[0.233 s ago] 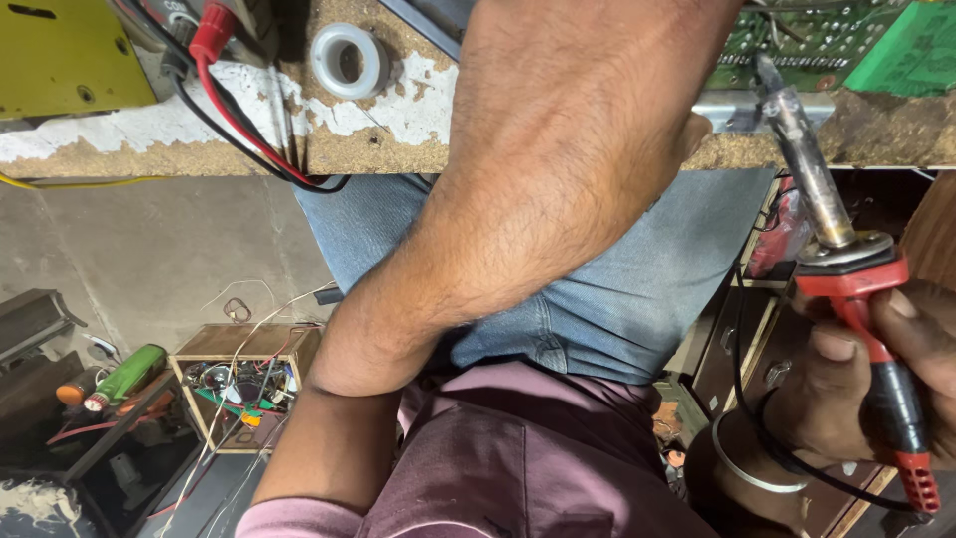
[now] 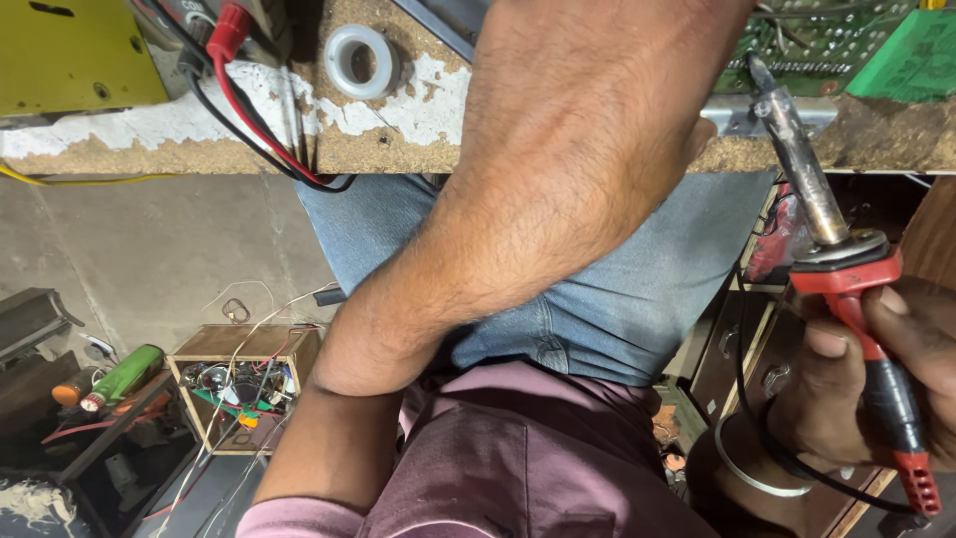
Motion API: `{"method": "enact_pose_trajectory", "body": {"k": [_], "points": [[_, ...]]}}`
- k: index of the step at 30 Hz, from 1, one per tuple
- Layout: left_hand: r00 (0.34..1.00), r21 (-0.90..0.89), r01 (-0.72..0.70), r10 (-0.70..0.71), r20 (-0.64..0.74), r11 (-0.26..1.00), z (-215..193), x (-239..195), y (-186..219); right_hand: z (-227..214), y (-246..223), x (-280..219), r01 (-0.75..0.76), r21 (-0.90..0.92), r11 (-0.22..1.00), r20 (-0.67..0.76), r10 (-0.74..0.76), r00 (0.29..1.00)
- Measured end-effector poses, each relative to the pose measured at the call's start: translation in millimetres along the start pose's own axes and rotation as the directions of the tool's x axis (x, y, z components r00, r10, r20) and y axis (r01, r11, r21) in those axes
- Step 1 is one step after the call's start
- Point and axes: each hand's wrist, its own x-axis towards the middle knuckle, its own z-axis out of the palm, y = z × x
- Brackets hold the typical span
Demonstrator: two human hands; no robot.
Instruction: The person cleans a soldering iron tip with a sponge, then solders connections on a circuit board and a small black component. The person uses a soldering iron and sponge to prepare and apply solder to the electronics.
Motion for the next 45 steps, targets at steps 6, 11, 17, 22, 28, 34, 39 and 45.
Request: {"method": "enact_pose_trajectory", "body": {"k": [6, 11, 17, 22, 28, 34, 39, 45], "points": [[0.998, -0.02, 0.058, -0.058, 0.039, 0.998, 3.3, 0.9, 1.3, 1.5, -3.8, 0.6, -0.018, 0.007, 1.0, -0.009, 0.018, 1.0], [0.997, 0.024, 0.061, -0.062, 0.051, 0.998, 2.9, -0.1, 0.9, 1.9, -3.8, 4.7, -0.027, 0.018, 0.999, -0.01, 0.027, 1.0], [0.998, -0.026, 0.057, -0.057, 0.013, 0.998, 3.9, 0.0, 2.6, -1.6, 2.2, 2.3, -0.109, 0.063, 0.992, -0.004, 0.109, 0.994], [0.999, -0.038, 0.045, -0.045, 0.007, 0.998, 4.5, -0.8, 2.1, -20.7, 13.2, -2.4, -0.42, 0.265, 0.868, 0.112, 0.405, 0.907], [0.999, -0.035, 0.043, -0.043, 0.02, 0.998, 7.1, -2.0, 0.4, -45.8, 32.8, 8.1, -0.219, 0.017, 0.976, 0.219, 0.21, 0.953], [0.999, -0.036, 0.041, -0.04, 0.03, 0.999, 9.5, -3.6, -0.2, -45.5, 37.5, 5.6, -0.229, 0.045, 0.972, 0.202, 0.216, 0.955], [0.999, -0.043, 0.041, -0.039, 0.036, 0.998, 8.5, -5.2, -1.4, -44.7, 34.8, 5.1, -0.236, 0.049, 0.971, 0.201, 0.222, 0.954], [0.999, -0.046, 0.028, -0.026, 0.039, 0.999, 5.7, -5.4, -2.4, -47.6, 32.9, 6.8, -0.235, 0.05, 0.971, 0.201, 0.22, 0.955]]}}
